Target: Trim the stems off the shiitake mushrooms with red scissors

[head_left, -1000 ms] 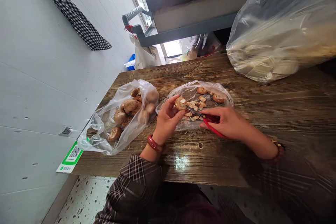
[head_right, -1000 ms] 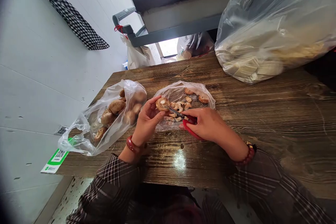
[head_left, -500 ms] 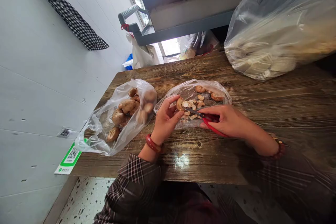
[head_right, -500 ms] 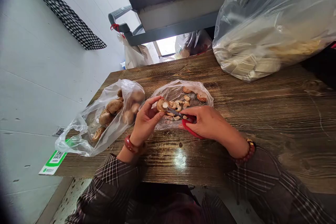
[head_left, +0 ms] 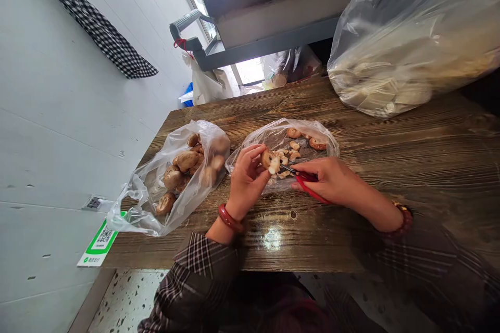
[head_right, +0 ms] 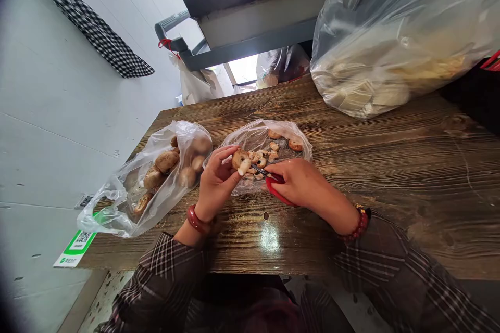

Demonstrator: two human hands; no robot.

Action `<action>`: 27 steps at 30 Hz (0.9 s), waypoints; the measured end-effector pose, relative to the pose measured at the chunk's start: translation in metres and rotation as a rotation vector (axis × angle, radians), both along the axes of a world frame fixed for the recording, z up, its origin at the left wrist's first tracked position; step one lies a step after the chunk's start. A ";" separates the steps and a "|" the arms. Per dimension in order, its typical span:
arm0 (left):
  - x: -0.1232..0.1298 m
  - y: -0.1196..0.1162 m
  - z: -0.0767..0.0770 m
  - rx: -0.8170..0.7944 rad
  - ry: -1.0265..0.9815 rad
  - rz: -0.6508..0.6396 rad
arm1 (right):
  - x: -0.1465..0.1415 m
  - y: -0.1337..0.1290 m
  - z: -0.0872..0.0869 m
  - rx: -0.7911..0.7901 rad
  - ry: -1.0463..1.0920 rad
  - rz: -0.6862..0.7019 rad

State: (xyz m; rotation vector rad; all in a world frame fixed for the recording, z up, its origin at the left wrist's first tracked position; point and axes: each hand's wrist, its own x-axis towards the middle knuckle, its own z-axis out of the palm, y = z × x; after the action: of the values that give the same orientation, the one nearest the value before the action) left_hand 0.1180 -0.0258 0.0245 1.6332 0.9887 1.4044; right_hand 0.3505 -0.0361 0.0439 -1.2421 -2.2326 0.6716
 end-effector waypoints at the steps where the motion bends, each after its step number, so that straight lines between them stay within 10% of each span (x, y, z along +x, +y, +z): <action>1: 0.000 0.000 0.001 -0.053 -0.029 -0.016 | 0.000 0.000 0.002 -0.006 -0.007 0.004; 10: -0.006 0.008 0.001 -0.373 -0.263 0.074 | 0.004 0.003 0.002 0.072 -0.051 -0.236; 16: -0.006 0.007 0.004 -0.032 0.197 0.340 | 0.002 0.003 -0.004 0.084 -0.011 -0.269; 27: -0.010 0.007 0.005 -0.257 -0.167 0.048 | -0.004 -0.002 -0.005 0.157 0.058 -0.125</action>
State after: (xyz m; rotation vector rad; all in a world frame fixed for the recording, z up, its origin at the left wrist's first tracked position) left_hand 0.1084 -0.0185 0.0292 1.2916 1.0672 1.3584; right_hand 0.3466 -0.0386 0.0389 -1.2557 -2.0968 0.4696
